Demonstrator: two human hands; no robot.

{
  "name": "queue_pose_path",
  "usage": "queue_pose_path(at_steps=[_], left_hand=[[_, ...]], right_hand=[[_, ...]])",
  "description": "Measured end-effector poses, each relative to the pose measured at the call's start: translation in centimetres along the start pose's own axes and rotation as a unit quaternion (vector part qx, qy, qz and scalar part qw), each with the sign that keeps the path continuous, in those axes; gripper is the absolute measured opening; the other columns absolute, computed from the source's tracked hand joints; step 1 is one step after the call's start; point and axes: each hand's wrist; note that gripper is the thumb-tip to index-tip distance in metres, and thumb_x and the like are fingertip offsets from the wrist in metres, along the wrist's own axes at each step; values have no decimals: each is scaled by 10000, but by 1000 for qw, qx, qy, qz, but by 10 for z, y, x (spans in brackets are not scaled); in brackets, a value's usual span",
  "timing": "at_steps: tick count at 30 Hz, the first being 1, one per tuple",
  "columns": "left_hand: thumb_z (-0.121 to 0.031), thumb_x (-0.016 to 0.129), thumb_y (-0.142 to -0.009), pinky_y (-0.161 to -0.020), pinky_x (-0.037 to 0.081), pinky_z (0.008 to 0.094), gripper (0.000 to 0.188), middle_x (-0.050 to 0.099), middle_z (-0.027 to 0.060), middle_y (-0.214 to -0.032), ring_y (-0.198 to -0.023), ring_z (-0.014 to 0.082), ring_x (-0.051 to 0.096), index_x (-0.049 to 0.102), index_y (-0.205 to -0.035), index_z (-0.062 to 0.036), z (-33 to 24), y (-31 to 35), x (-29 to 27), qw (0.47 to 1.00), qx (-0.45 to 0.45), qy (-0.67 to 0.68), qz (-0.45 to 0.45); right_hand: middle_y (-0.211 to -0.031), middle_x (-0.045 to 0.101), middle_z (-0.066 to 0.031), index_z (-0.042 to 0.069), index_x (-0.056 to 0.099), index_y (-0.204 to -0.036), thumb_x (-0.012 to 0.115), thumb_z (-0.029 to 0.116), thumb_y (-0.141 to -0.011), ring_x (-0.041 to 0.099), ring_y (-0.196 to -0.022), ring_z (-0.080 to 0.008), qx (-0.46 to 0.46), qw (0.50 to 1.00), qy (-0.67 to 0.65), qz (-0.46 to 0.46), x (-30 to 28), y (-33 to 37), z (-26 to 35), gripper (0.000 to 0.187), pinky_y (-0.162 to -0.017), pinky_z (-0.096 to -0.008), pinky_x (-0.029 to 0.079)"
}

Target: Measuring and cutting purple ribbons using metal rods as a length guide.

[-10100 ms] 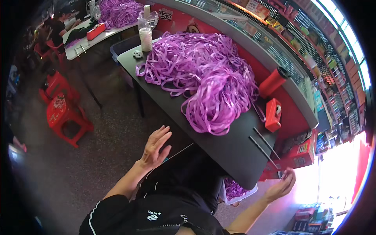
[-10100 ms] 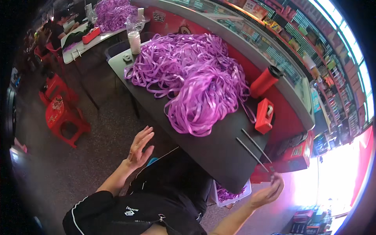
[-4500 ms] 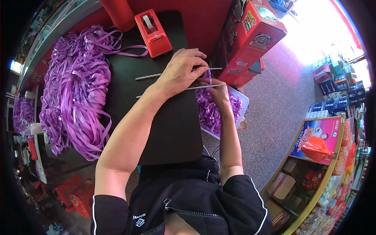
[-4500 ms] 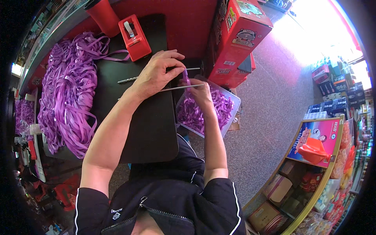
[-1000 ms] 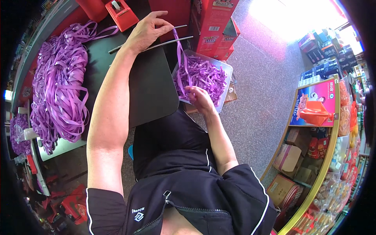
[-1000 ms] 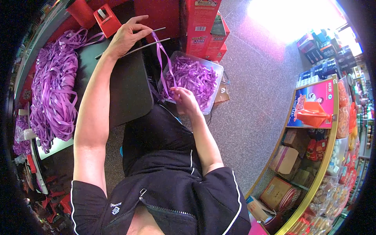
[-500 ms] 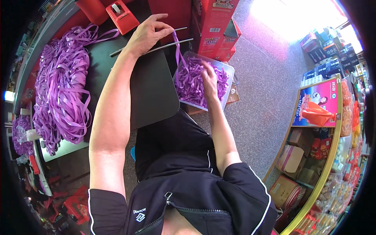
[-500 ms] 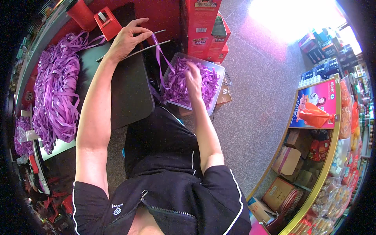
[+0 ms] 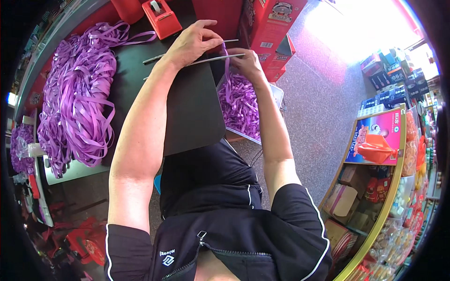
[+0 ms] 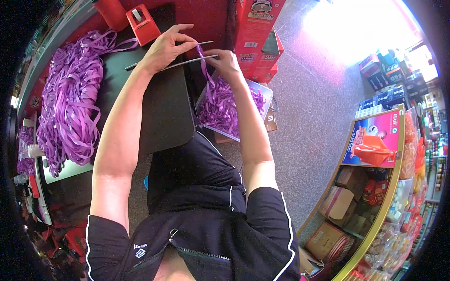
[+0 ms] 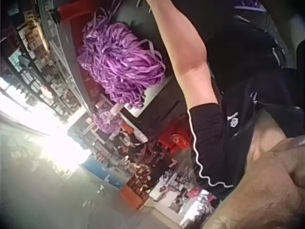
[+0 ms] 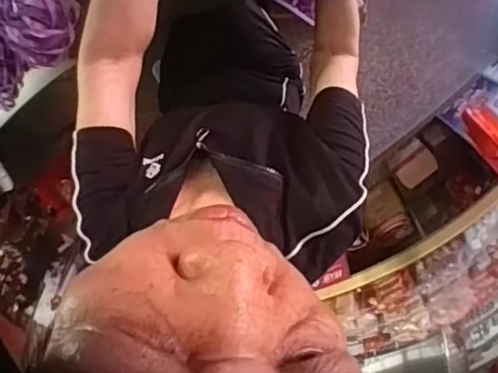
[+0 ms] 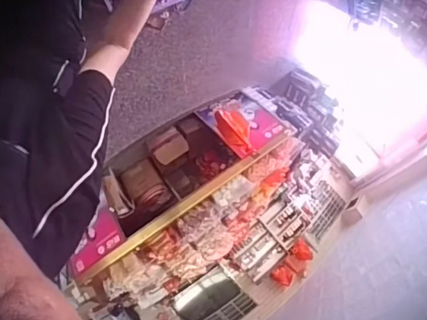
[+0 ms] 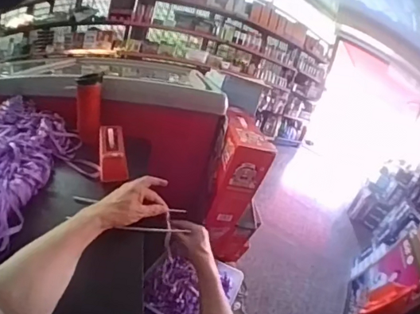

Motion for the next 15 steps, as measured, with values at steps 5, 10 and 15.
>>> queue_pose_path(at_steps=[5, 10, 15], left_hand=[[-271, 628, -892, -928, 422, 298, 237, 495, 54, -1366, -1086, 183, 571, 726, -983, -75, -4, 3, -3, 1000, -13, 12, 6], [-291, 625, -895, -937, 419, 306, 252, 482, 53, -1378, -1096, 187, 568, 725, -990, -80, -3, 3, -4, 1000, -9, 1, 10], [-307, 628, -893, -974, 404, 323, 260, 477, 53, -1383, -1159, 209, 541, 725, -1005, -93, -10, -3, -1, 1000, -9, -3, 18]], right_hand=[[-858, 706, -123, 52, 713, -966, 682, 206, -808, 676, -775, -174, 31, 994, 99, 26, 9, 27, -43, 222, -720, -316, 510], [-846, 708, -113, 56, 713, -953, 680, 174, -799, 687, -763, -202, 89, 987, 129, 30, 28, 70, -90, 197, -722, -329, 527], [-865, 709, -123, 63, 709, -974, 685, 217, -799, 685, -799, -205, 94, 987, 128, -8, 49, 109, -150, 235, -739, -342, 521]])
Point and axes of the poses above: each hand's wrist, its own y-axis away from the middle knuckle, its own x-axis out of the palm, z = x × y
